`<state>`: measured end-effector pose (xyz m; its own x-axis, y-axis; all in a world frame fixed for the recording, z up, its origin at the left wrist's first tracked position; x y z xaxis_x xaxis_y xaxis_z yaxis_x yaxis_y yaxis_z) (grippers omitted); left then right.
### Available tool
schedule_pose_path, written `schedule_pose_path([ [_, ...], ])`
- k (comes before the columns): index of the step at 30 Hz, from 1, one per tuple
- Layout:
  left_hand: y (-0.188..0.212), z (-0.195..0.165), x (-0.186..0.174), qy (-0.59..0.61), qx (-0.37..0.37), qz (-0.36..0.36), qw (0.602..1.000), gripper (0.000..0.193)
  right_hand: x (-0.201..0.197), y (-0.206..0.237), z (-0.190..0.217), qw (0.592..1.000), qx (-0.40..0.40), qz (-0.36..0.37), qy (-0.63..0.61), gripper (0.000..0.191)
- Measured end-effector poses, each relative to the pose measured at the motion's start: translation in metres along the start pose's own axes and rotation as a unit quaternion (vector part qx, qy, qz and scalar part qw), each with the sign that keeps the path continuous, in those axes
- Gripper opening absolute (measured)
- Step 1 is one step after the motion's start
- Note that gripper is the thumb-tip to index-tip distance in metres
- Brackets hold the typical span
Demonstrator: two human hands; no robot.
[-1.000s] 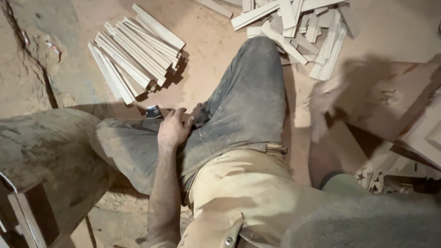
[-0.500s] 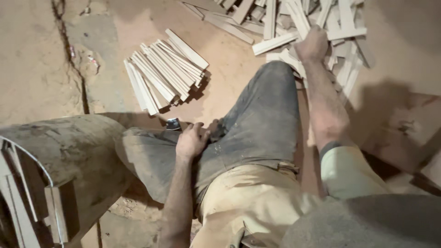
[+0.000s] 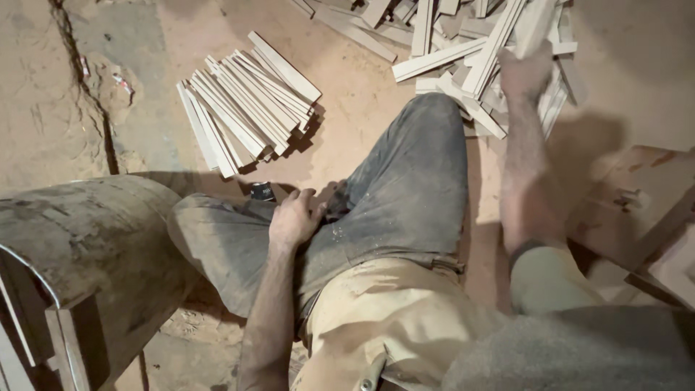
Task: The person sits on the workshop floor and sorts thin wooden strips, picking individual pieces from a scattered pile and placing them onto a growing aligned stack, occasionally tossing pieces toward a large bucket of strips. The person continues picking and stacking strips from the floor pile throughout the episode.
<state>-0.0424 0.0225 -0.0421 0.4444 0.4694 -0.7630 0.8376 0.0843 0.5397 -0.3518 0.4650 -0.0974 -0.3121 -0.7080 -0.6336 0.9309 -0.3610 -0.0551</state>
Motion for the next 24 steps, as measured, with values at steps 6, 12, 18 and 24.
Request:
schedule_pose_path([
  [6,0.000,0.002,0.000,0.013,0.004,-0.011,1.000,0.048,0.037,0.007,0.040,0.973,0.072,0.035,0.216,0.075],
  [12,-0.001,0.004,0.002,0.005,-0.002,-0.010,1.000,0.049,0.030,0.008,0.041,0.982,0.044,0.098,0.158,0.045],
  [18,-0.001,0.004,0.003,0.009,0.008,-0.006,1.000,0.049,0.060,0.000,0.080,0.987,-0.141,0.054,-0.056,0.050],
  [24,0.001,0.004,0.003,0.034,0.002,-0.021,0.999,0.048,0.134,0.036,0.102,0.921,0.182,0.186,0.290,0.038],
])
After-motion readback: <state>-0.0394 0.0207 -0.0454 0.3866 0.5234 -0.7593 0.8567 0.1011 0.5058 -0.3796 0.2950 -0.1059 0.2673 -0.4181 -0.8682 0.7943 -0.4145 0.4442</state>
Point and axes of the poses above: each hand's wrist, its own y-axis away from the middle knuckle, its own x-axis out of the palm, z = x × y, the point moved 4 cm from there along -y, towards the middle knuckle, and after that the axes turned 5 degrees about -y, right-handed, at the moved point
